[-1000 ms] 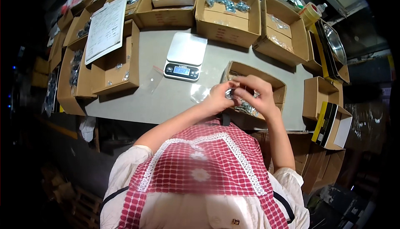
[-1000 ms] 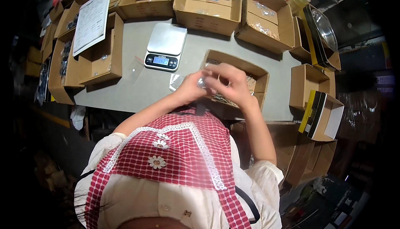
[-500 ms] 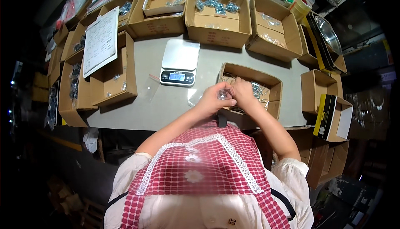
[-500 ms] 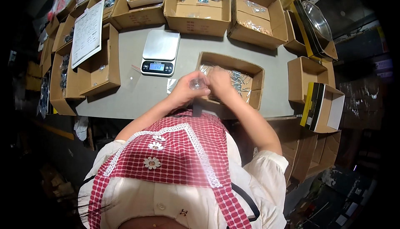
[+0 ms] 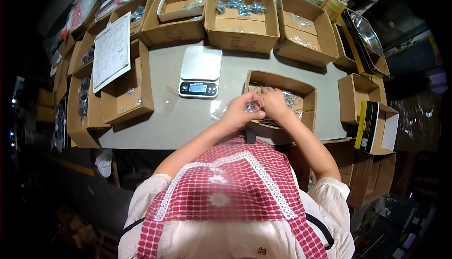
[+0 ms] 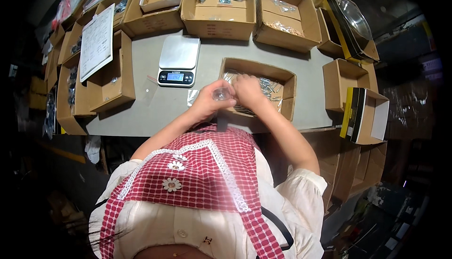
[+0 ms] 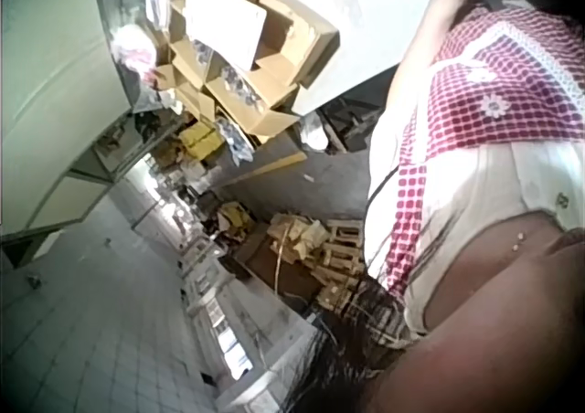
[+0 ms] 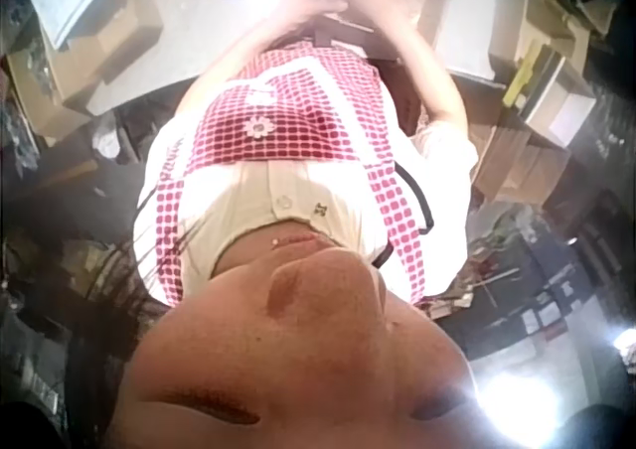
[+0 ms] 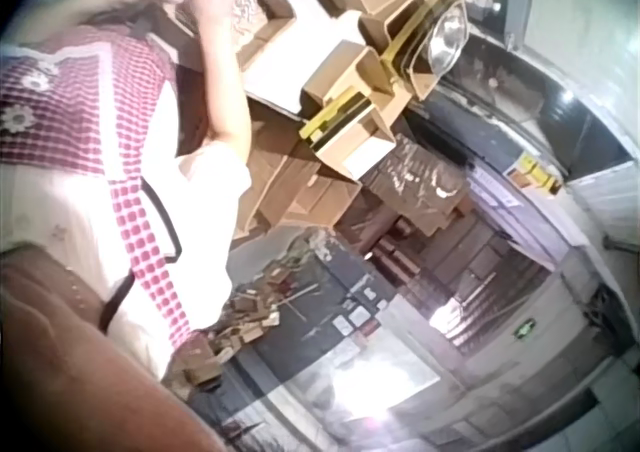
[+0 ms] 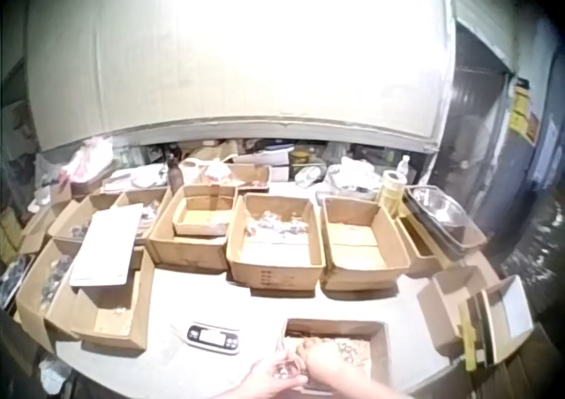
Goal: The person sorts various metal hardware components into different plastic bags and cardboard boxes, occasionally checking a clipboard for instructions.
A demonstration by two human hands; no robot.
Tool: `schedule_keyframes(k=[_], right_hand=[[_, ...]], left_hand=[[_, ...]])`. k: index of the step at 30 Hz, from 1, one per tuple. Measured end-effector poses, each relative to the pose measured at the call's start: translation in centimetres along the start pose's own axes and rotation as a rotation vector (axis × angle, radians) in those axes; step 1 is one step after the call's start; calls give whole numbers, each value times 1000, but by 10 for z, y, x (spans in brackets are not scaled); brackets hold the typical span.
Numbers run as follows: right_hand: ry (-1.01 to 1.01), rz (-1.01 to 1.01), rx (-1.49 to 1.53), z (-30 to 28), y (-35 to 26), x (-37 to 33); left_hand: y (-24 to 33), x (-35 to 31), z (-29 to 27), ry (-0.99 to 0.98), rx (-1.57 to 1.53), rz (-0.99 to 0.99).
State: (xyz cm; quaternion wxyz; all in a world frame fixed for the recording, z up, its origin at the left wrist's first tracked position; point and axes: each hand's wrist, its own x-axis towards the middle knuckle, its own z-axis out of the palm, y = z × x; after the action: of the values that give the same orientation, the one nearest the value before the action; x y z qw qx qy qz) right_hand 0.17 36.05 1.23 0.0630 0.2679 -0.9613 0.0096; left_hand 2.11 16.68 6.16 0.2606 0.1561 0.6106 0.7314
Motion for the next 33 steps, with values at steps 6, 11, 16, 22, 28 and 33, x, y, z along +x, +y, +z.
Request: schedule_keyframes(k=[6,11,16,22,28,33], right_hand=[[-63,159,192,-5,17,3],[-64,371,389,-31,32,-3],[118,515,892,-31,44,-22],[180,503,1397,-80,8,-17],[307,123,1178,-107,-16,-2],[198,58,1081,-114,-6,-4]], left_hand=[[0,1,-1,-9,-27,10],[7,-2,0,-6,10,7],[7,-1,2,0,79,47],[3,0,0,-6,159,32],[0,-1,1,24,103,6],[1,-1,0,53,165,52]])
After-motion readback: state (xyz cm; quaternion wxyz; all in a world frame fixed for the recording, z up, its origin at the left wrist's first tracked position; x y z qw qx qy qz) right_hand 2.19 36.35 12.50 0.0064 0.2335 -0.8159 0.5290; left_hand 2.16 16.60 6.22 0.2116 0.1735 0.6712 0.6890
